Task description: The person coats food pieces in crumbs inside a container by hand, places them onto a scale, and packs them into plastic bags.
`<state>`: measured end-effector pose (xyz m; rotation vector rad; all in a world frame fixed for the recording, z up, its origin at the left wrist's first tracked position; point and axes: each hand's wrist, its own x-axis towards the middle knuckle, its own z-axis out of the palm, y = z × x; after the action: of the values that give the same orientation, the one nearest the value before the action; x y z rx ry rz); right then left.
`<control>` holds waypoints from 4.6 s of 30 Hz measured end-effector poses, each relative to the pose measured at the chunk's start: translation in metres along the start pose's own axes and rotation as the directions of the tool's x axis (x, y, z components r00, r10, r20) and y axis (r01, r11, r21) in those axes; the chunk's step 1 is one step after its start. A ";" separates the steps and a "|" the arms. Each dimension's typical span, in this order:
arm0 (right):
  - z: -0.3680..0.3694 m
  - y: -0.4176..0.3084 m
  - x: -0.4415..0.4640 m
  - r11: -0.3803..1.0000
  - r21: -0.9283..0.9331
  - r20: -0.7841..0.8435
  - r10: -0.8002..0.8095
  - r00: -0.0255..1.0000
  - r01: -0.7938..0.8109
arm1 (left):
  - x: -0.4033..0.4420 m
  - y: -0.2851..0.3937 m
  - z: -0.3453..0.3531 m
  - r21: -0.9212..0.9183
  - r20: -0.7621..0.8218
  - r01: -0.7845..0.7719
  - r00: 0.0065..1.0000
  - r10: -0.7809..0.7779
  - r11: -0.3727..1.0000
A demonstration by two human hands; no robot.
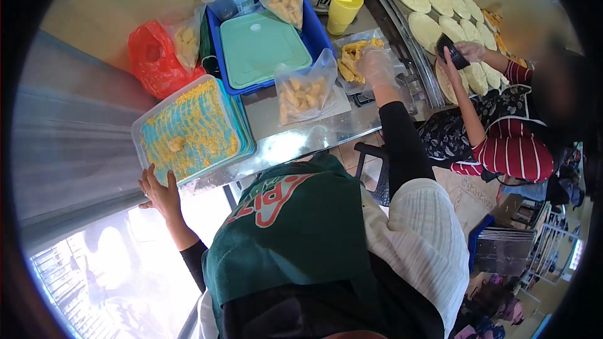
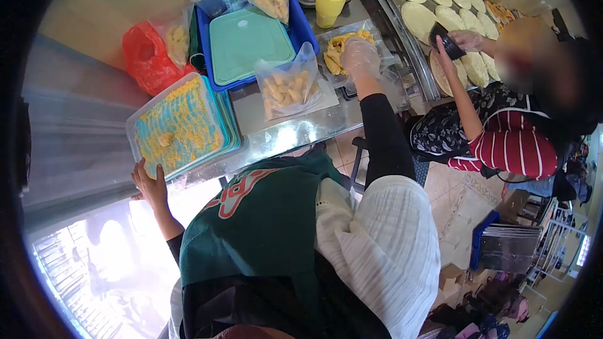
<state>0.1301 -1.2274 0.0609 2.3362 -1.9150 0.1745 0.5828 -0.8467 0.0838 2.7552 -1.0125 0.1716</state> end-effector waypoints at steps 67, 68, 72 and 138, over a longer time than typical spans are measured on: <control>-0.069 0.095 -0.034 0.677 0.731 -0.272 0.179 0.945 0.082 | -0.043 0.109 0.002 -0.035 -0.152 0.137 0.978 -0.140 0.990; -0.060 0.092 -0.029 0.685 0.719 -0.282 0.135 0.950 0.116 | -0.045 0.109 0.006 -0.074 -0.187 0.109 0.975 -0.122 0.991; -0.061 0.057 -0.022 0.658 0.722 -0.188 -0.108 0.976 0.212 | -0.054 0.138 0.003 -0.360 -0.426 -0.171 0.905 0.002 0.917; -0.097 -0.208 0.073 0.875 0.357 -0.576 -0.071 0.814 0.329 | 0.430 0.136 0.241 -0.283 0.478 -0.049 0.858 0.186 0.958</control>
<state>0.3465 -1.2414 0.1646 2.3475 -1.4236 1.2349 0.8302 -1.2730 -0.0547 2.5357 -1.2172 -0.6548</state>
